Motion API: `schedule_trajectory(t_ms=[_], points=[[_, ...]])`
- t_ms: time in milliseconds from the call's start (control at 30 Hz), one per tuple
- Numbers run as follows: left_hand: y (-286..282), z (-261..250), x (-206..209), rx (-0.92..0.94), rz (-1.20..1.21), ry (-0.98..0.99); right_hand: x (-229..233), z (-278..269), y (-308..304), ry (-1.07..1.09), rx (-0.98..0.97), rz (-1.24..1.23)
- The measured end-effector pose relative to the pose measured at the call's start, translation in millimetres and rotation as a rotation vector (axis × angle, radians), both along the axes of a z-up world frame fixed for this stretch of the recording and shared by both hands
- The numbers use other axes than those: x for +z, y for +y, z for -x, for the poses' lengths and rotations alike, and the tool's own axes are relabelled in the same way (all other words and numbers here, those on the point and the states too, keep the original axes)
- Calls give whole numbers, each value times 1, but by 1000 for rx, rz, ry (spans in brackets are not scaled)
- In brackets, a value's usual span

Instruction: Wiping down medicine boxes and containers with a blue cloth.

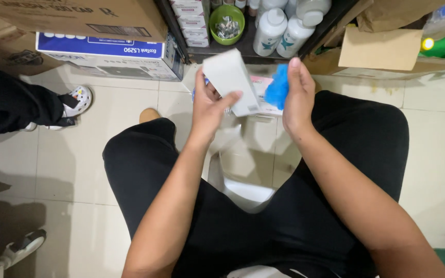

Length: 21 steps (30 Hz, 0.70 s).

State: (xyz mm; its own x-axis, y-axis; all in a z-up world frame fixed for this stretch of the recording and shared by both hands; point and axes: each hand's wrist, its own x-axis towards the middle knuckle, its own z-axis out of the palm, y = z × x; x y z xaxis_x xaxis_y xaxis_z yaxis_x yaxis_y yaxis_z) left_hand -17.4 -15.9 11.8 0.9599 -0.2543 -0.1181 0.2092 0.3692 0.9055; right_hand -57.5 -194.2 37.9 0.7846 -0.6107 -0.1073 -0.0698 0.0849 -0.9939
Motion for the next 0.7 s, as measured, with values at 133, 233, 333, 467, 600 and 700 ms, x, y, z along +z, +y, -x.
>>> schedule_trajectory(t_ms=[133, 233, 333, 467, 600, 700], points=[[9, -12, 3, 48, 294, 306, -17, 0, 2, -72, 18, -167], [17, -18, 15, 114, 544, 562, -19, 7, 12, -31, 149, -175], [20, -17, 45, 104, 682, 644, -5, 13, 27, -8, 410, -94], [25, -26, 25, 87, 702, 684, 29, 19, 47, -103, 756, 224], [23, -27, 32, 94, 661, 661, 32, 25, 49, -193, 767, 499], [17, -25, 43, 107, 594, 663, 32, 21, 43, -254, 746, 572]])
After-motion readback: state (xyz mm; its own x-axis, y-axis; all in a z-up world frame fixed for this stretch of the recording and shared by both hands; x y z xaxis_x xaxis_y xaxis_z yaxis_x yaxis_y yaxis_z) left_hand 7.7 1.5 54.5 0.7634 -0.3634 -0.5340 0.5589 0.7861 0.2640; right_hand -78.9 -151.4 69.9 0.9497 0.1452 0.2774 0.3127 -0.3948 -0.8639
